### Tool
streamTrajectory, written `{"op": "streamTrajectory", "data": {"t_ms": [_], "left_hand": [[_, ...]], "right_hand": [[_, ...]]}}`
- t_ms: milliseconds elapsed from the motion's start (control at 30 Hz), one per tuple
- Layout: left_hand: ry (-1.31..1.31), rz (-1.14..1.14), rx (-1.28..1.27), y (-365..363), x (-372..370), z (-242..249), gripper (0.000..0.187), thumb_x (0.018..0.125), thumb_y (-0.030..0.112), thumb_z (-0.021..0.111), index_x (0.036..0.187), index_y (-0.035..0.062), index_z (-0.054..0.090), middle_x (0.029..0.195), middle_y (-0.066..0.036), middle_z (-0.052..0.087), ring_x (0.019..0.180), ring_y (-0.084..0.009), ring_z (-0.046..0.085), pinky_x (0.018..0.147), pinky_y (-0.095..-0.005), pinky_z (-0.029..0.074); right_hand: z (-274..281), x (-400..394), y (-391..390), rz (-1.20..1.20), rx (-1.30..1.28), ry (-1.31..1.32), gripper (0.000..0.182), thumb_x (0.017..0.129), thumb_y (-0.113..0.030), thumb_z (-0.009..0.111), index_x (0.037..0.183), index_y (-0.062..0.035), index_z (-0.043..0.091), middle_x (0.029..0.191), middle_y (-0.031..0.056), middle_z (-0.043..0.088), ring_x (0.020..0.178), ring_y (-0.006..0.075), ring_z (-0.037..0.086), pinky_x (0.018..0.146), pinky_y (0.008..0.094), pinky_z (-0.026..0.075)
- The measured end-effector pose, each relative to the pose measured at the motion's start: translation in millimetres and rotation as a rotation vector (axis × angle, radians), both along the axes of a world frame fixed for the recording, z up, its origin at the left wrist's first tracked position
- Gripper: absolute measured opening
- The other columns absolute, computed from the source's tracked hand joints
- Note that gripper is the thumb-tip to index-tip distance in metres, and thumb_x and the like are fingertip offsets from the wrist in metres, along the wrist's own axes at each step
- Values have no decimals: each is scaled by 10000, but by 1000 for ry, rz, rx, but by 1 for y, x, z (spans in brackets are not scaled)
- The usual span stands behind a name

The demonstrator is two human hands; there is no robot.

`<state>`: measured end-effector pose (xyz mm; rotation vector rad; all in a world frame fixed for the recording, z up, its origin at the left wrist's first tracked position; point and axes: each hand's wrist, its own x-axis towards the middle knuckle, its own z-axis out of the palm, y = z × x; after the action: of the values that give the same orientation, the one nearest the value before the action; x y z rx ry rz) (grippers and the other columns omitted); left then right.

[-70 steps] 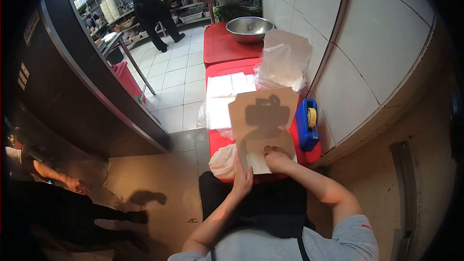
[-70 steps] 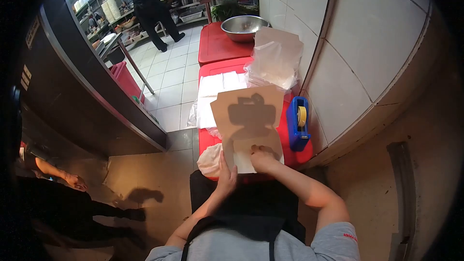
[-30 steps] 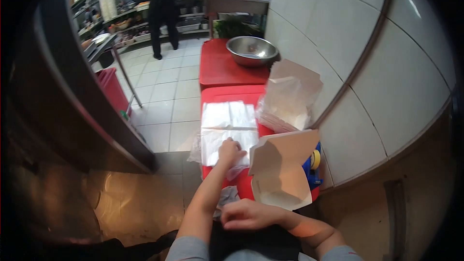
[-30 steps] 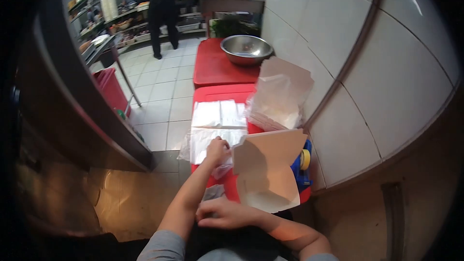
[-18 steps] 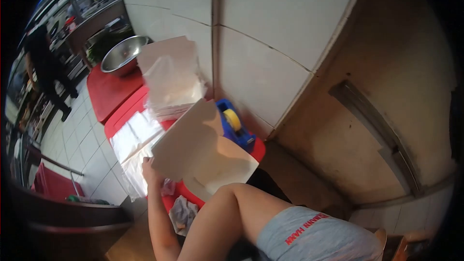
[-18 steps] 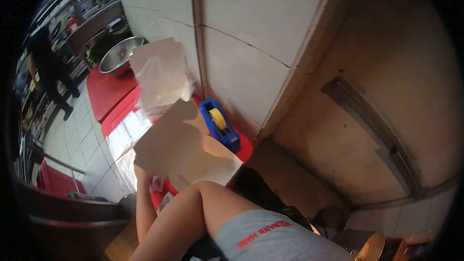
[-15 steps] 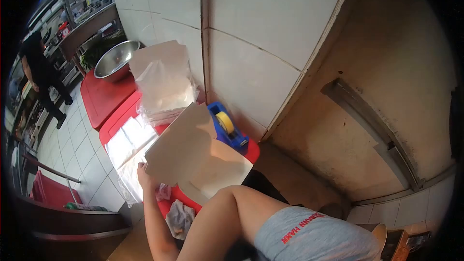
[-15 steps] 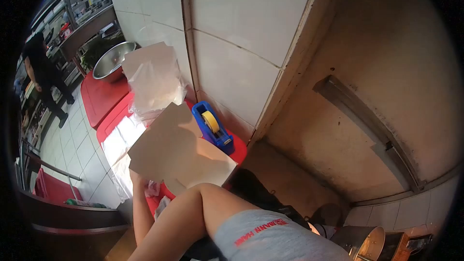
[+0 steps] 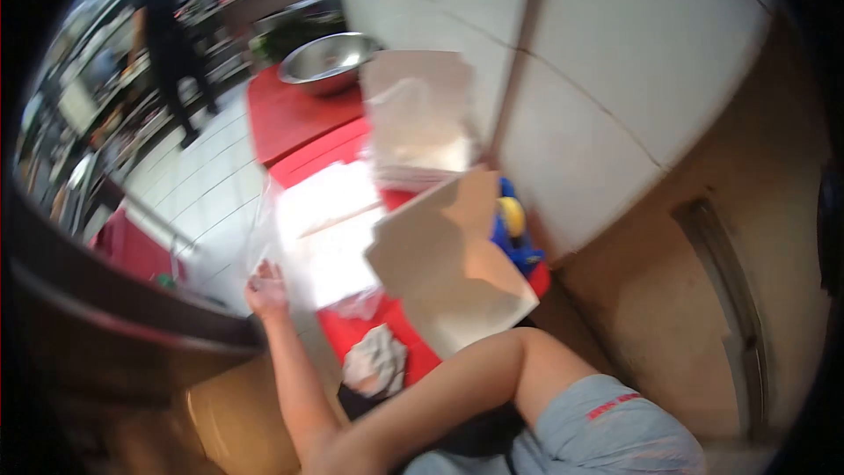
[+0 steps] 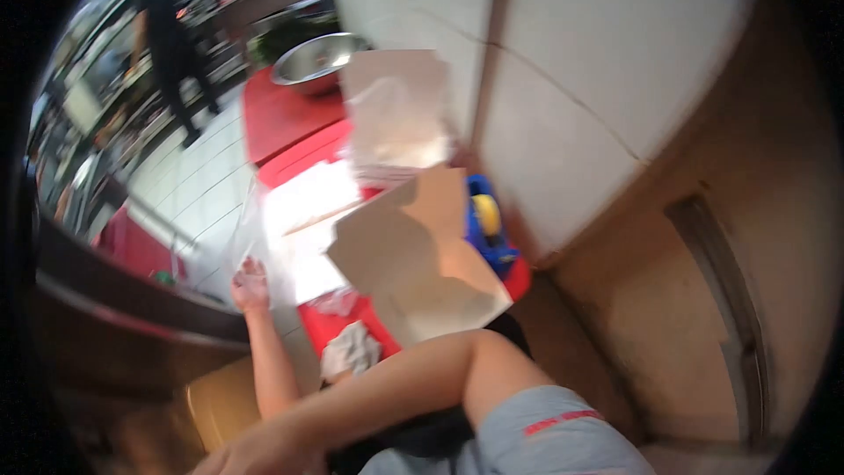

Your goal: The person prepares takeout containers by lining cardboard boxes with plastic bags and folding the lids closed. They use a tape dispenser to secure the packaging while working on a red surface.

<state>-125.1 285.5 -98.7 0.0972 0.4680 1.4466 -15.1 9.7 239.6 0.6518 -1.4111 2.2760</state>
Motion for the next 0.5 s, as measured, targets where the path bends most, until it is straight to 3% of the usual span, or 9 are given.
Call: {"op": "streamTrajectory", "data": {"t_ms": [33,67,100,133,167,200,267,367,500], "left_hand": [[-46,25,-7,3,-17,-6,385,941,425,313,1015,91,490,1054,-128,576,1066,-291,525,1015,-553,310],[-40,143,-143,-5,-20,10,628,906,609,281,1272,104,356,1097,-141,554,1068,-290,518,1019,-565,302],[68,94,-9,-9,-34,1,852,833,728,298,1430,147,120,1275,-153,444,1159,-298,459,1034,-568,285],[34,138,-105,-23,-30,25,920,812,736,359,1455,151,58,1412,-140,287,1256,-292,367,1053,-550,266],[64,115,-120,-33,-32,36,979,811,703,432,1463,147,-41,1489,-117,107,1324,-279,275,1078,-528,229],[178,114,-98,-31,-37,26,835,858,576,513,1443,101,150,1441,-135,266,1303,-275,327,1061,-510,270],[459,101,88,-23,-47,-9,549,866,451,596,1217,61,435,1007,-25,588,1064,-225,551,964,-450,411],[377,74,-8,-21,-58,-11,271,923,324,551,1060,91,545,1070,-9,601,1071,-204,564,915,-377,452],[406,162,-83,-32,-62,42,372,937,347,510,1193,85,445,1212,-66,534,1123,-240,529,902,-372,443]], "right_hand": [[-20,0,14,45,45,-133,306,932,-278,504,1037,5,551,892,91,582,869,173,553,776,297,440],[-51,-2,36,-49,176,-279,309,931,-284,501,1030,4,553,881,83,584,864,161,553,777,292,439],[-90,-4,64,-296,413,-475,307,909,-252,536,1055,17,555,1004,128,607,971,220,554,843,325,431],[-132,-5,90,-527,635,-584,287,839,-200,573,1033,10,586,1053,155,624,929,252,586,824,340,449],[-139,-2,105,-721,856,-1074,241,803,-158,570,985,-8,622,1071,159,618,946,274,591,822,368,464],[-145,0,121,-720,1060,-1608,212,768,-115,566,937,-26,657,1089,162,612,963,295,596,820,396,479],[-212,1,158,-1241,1208,-1615,169,776,-143,579,910,-70,650,1066,75,564,1029,259,544,789,454,470],[-270,16,197,-1304,1441,-1517,171,788,-151,556,921,-90,644,1036,57,560,999,234,546,788,448,464],[-275,21,207,-1153,1529,-1557,203,826,-143,533,994,-79,628,1100,73,540,1041,253,536,806,426,472]]}}
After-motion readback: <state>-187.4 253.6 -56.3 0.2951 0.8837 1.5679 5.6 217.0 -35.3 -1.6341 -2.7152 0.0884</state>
